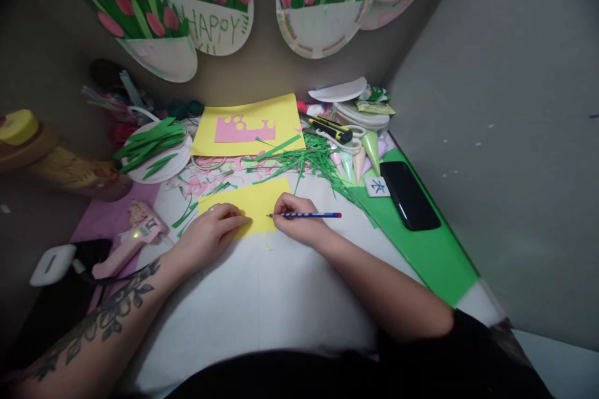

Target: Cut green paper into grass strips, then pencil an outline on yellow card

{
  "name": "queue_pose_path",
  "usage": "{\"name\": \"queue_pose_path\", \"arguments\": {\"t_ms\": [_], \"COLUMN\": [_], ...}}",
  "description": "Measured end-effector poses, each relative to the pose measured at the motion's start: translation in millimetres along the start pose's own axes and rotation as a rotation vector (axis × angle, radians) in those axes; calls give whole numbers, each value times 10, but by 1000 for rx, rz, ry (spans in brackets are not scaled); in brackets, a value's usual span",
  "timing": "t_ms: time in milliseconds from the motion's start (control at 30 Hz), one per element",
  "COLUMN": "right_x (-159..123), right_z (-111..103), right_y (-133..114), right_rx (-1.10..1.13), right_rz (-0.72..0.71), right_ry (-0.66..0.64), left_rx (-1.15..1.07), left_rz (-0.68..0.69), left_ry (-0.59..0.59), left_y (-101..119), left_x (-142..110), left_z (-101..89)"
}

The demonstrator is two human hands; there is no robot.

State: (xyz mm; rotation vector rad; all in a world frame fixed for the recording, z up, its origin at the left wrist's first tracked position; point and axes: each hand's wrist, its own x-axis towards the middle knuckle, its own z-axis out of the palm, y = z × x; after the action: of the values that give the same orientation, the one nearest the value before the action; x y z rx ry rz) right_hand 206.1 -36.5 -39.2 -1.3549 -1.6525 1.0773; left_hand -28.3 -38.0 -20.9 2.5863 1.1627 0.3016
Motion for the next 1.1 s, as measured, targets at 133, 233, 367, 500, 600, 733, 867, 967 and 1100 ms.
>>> {"name": "queue_pose_path", "arguments": {"t_ms": [133,233,367,500,600,733,867,967,1100], "right_x": [-7,-11,-10,-9,-8,-9,-11,-11,-10], "right_z": [-1,5,9,17,22,20,6,-4,-5], "right_y": [32,36,34,40,41,23,-4,-5,20], "right_rx": [-16,-42,-53,-62,-71,-78,-79,-72,-63], "right_rz": [2,-19,-30,-23,-21,-34,-49,-68,-69], "right_ry": [15,6,10,19,16,2,-38,-68,-76], "left_rx": [4,12,-3,-31,-33,-28,-40,-28,-36], "left_rz": [32,35,35,32,28,26,37,36,25], "left_ry": [-27,-42,-37,-16,-16,-17,-2,-7,-24], "left_y": [8,2,-19,-27,-24,-23,-28,-28,-20], "left_x": [-4,-7,-7,-6,-4,-3,-4,-2,2], "left_z": [10,20,39,50,49,46,45,42,30]}}
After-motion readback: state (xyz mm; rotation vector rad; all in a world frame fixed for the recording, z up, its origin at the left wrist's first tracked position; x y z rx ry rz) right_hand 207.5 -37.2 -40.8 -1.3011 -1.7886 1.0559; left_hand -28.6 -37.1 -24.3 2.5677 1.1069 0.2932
